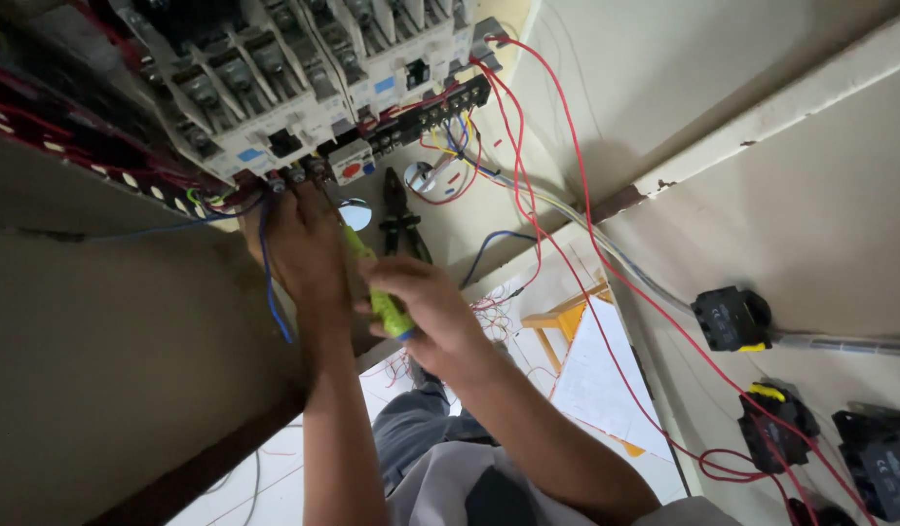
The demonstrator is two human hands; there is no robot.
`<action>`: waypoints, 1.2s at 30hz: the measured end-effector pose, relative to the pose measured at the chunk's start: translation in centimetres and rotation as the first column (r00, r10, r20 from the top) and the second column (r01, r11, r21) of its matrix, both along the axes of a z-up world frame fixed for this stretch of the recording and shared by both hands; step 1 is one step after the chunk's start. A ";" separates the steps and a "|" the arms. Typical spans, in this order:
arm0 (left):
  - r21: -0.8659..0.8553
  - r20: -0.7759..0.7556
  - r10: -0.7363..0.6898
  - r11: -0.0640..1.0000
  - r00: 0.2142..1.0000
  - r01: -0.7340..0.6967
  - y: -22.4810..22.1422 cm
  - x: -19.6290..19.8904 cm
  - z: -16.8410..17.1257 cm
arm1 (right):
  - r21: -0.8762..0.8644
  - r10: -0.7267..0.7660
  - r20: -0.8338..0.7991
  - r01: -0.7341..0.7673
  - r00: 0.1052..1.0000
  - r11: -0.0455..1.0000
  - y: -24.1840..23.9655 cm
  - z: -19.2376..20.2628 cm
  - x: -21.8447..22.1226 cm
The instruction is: Wiring an electrical panel by stripping wires and securing them into terminals using hand tools.
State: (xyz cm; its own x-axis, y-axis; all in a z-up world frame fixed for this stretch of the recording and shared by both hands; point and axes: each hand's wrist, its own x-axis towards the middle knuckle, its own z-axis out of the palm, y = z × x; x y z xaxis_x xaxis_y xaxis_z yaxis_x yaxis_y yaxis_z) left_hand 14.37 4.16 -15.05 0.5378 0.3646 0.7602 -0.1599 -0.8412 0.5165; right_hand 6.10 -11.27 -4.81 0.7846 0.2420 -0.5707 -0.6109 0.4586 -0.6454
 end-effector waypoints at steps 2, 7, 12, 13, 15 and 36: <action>0.044 0.007 0.090 0.995 0.996 -0.090 -0.5 -0.3 2.4 | -0.057 -0.071 -0.005 0.071 0.997 0.996 0.8 0.7 0.3; 0.071 0.025 0.147 0.986 0.989 -0.148 -1.1 -0.5 4.2 | -0.174 -0.253 0.054 0.258 0.966 0.950 2.4 -0.4 1.0; -0.006 -0.149 0.239 0.970 0.959 -0.243 -1.1 0.2 0.5 | 0.247 0.026 -0.194 0.023 0.981 0.969 2.8 1.1 0.9; -0.008 -0.139 0.238 0.970 0.961 -0.241 -0.7 0.0 0.6 | 0.247 0.025 -0.184 0.022 0.983 0.969 2.4 1.1 0.9; 0.119 -0.106 0.270 0.959 0.957 -0.257 0.0 -0.4 1.0 | 0.348 0.123 -0.164 -0.059 0.979 0.936 1.8 1.1 0.9; -0.049 -0.125 0.065 0.996 0.990 -0.071 -2.1 -4.0 7.2 | 0.318 0.103 -0.234 -0.024 0.967 0.948 1.2 3.7 1.0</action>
State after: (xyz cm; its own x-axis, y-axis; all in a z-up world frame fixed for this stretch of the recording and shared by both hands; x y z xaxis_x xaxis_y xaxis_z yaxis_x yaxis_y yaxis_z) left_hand 10.39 2.01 -7.86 0.5985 0.4418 0.6683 -0.0359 -0.8186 0.5733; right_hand 7.14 -10.10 -1.16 0.6077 0.4822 -0.6310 -0.7658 0.5663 -0.3047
